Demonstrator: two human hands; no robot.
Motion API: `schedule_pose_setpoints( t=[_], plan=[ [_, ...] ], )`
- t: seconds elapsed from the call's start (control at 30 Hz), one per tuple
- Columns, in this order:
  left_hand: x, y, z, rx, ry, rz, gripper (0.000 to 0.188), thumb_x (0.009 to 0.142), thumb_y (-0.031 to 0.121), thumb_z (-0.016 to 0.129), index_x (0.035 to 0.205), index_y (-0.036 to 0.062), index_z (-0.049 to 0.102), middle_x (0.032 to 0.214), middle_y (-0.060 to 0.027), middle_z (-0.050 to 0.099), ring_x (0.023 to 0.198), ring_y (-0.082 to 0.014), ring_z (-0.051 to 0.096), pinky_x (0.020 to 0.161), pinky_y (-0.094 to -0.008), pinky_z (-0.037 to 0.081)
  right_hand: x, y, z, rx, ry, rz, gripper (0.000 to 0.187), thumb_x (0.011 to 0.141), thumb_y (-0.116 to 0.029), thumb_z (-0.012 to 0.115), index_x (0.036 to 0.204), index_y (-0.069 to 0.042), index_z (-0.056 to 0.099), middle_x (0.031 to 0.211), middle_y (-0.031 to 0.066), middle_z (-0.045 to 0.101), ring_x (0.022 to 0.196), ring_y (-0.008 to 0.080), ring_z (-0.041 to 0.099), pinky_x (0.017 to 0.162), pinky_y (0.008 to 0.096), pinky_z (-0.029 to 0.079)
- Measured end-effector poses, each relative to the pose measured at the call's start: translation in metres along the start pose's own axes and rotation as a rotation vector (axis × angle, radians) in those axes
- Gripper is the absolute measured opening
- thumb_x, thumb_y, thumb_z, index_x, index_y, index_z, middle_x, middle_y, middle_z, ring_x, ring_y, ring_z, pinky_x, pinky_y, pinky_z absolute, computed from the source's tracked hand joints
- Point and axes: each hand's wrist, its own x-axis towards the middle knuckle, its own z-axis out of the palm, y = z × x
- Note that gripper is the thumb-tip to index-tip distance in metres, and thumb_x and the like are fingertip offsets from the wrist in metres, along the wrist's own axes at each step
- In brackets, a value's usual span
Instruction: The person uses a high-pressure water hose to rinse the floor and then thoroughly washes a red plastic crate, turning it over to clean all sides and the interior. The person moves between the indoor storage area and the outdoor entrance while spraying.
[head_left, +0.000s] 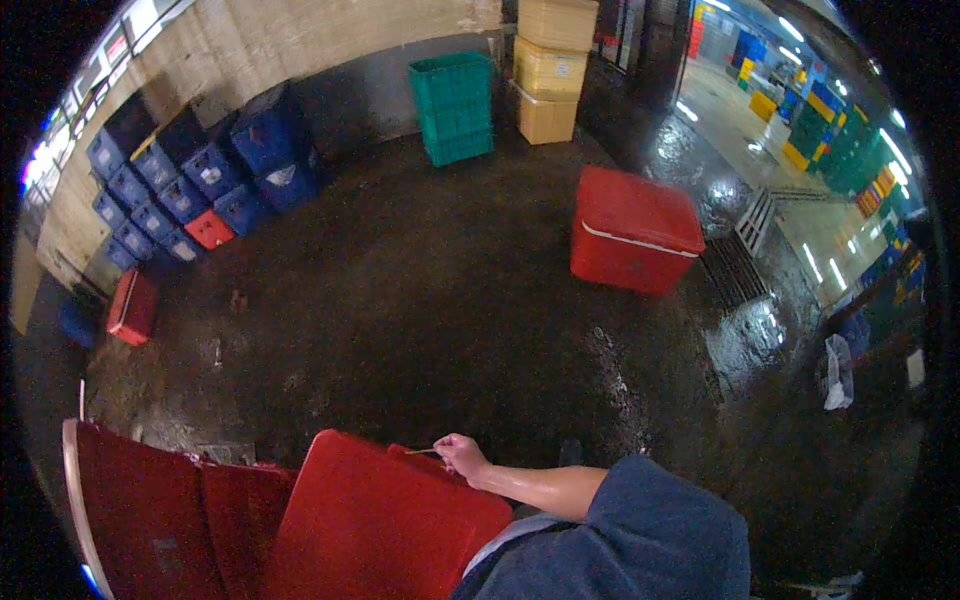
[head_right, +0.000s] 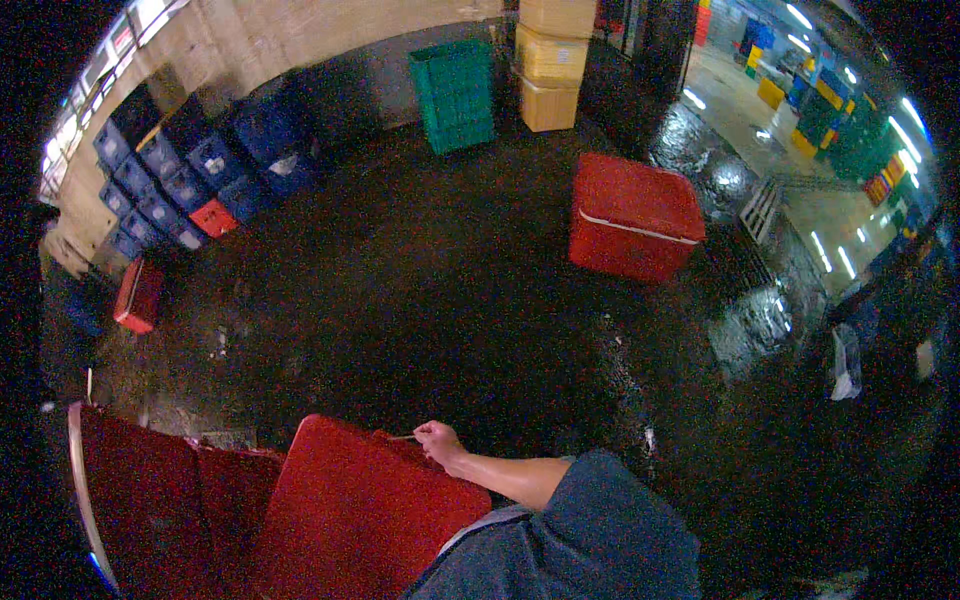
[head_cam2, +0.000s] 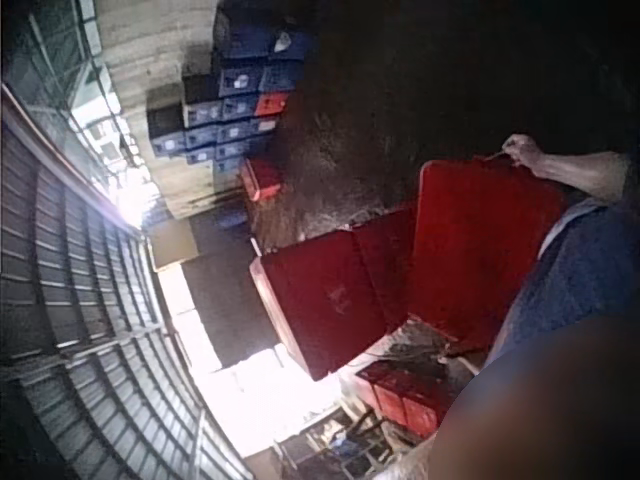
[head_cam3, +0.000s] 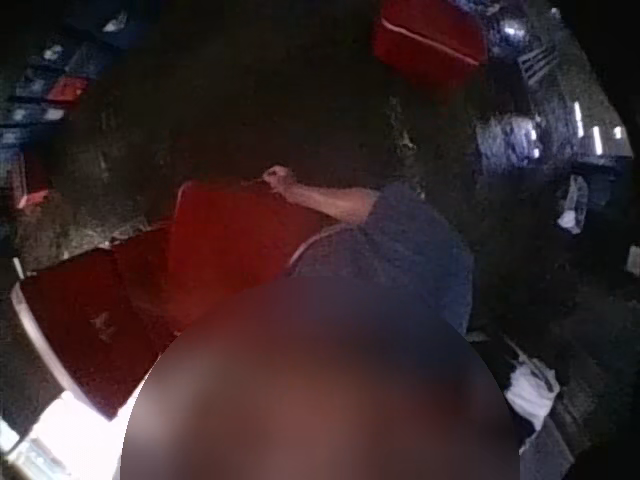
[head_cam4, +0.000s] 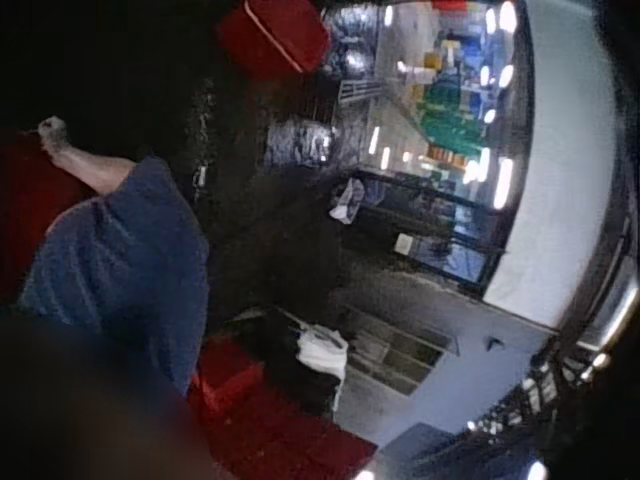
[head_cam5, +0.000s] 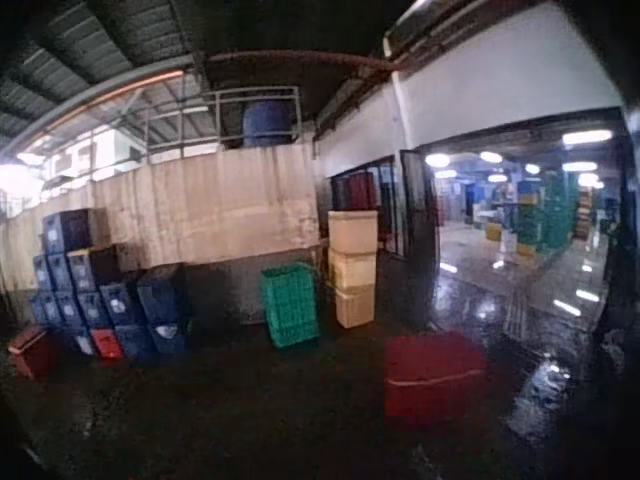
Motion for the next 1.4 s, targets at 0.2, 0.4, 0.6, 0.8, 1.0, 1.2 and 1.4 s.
schedule_pose_setpoints(
  t=[0.2, 0.4, 0.6, 0.8, 1.0, 1.2, 1.4],
  plan=[
    [-0.056, 0.05, 0.094, -0.027, -0.053, 0.026, 0.037, 0.094, 0.037, 0.05, 0.119, 0.0104, 0.055, 0.103, -0.0077, 0.063, 0.085, -0.0204, 0.06, 0.077, -0.0338, 0.049, 0.047, -0.02, -0.086, 0.035, 0.312, -0.14, 0.011, 0.086, -0.013, 0.065, 0.084, -0.003, 0.066, 0.069, 0.0007, 0.06, 0.062, 0.0083, 0.052, 0.055, 0.0273, 0.041],
    [-0.087, 0.123, 0.195, -0.051, -0.148, 0.025, 0.039, 0.095, 0.039, 0.05, 0.123, 0.0111, 0.053, 0.105, -0.0068, 0.062, 0.085, -0.0198, 0.06, 0.077, -0.0329, 0.049, 0.07, -0.112, -0.198, -0.063, 0.629, -0.246, 0.016, 0.082, -0.017, 0.067, 0.082, -0.001, 0.069, 0.076, 0.0089, 0.068, 0.07, 0.0164, 0.062, 0.064, 0.0341, 0.047],
    [-0.088, 0.153, 0.304, -0.093, -0.207, -0.015, 0.042, 0.096, 0.041, 0.049, 0.126, 0.0119, 0.05, 0.106, -0.006, 0.061, 0.085, -0.0192, 0.059, 0.076, -0.032, 0.049, 0.104, -0.219, -0.343, 0.272, 0.714, -0.46, 0.013, 0.087, -0.016, 0.065, 0.078, -0.008, 0.062, 0.067, -0.0036, 0.051, 0.063, 0.0071, 0.046, 0.055, 0.0265, 0.037],
    [-0.054, 0.159, 0.425, -0.158, -0.318, -0.039, 0.045, 0.097, 0.043, 0.048, 0.129, 0.0127, 0.048, 0.108, -0.0051, 0.06, 0.085, -0.0185, 0.059, 0.076, -0.0311, 0.049, 0.13, -0.298, -0.456, 0.32, 0.878, -0.597, 0.011, 0.088, -0.017, 0.066, 0.084, -0.007, 0.062, 0.068, -0.0037, 0.05, 0.06, 0.0056, 0.044, 0.051, 0.0254, 0.034],
    [0.0, 0.196, 0.612, -0.287, -0.483, -0.046, 0.048, 0.097, 0.046, 0.048, 0.132, 0.0135, 0.045, 0.109, -0.0043, 0.059, 0.084, -0.0179, 0.058, 0.075, -0.0302, 0.049, 0.142, -0.415, -0.571, 0.565, 1.006, -0.738, 0.008, 0.087, -0.014, 0.066, 0.087, -0.007, 0.064, 0.076, -0.0007, 0.057, 0.069, 0.009, 0.051, 0.061, 0.0256, 0.04],
    [0.006, 0.258, 0.805, -0.396, -0.655, -0.029, 0.051, 0.098, 0.048, 0.047, 0.136, 0.0142, 0.043, 0.111, -0.0034, 0.059, 0.084, -0.0173, 0.058, 0.075, -0.0294, 0.049, 0.147, -0.468, -0.702, 0.644, 1.33, -0.891, 0.017, 0.086, -0.015, 0.067, 0.1, -0.008, 0.061, 0.085, 0.0014, 0.056, 0.075, 0.0124, 0.05, 0.067, 0.0314, 0.043],
    [-0.044, 0.309, 0.969, -0.468, -0.798, -0.052, 0.053, 0.099, 0.05, 0.047, 0.139, 0.015, 0.04, 0.112, -0.0026, 0.058, 0.084, -0.0167, 0.057, 0.075, -0.0285, 0.048, 0.113, -0.496, -0.787, -0.719, 1.96, -0.28, 0.051, 0.081, -0.029, 0.072, 0.121, -0.003, 0.055, 0.109, 0.017, 0.058, 0.102, 0.0307, 0.057, 0.085, 0.0415, 0.047]
  ],
)
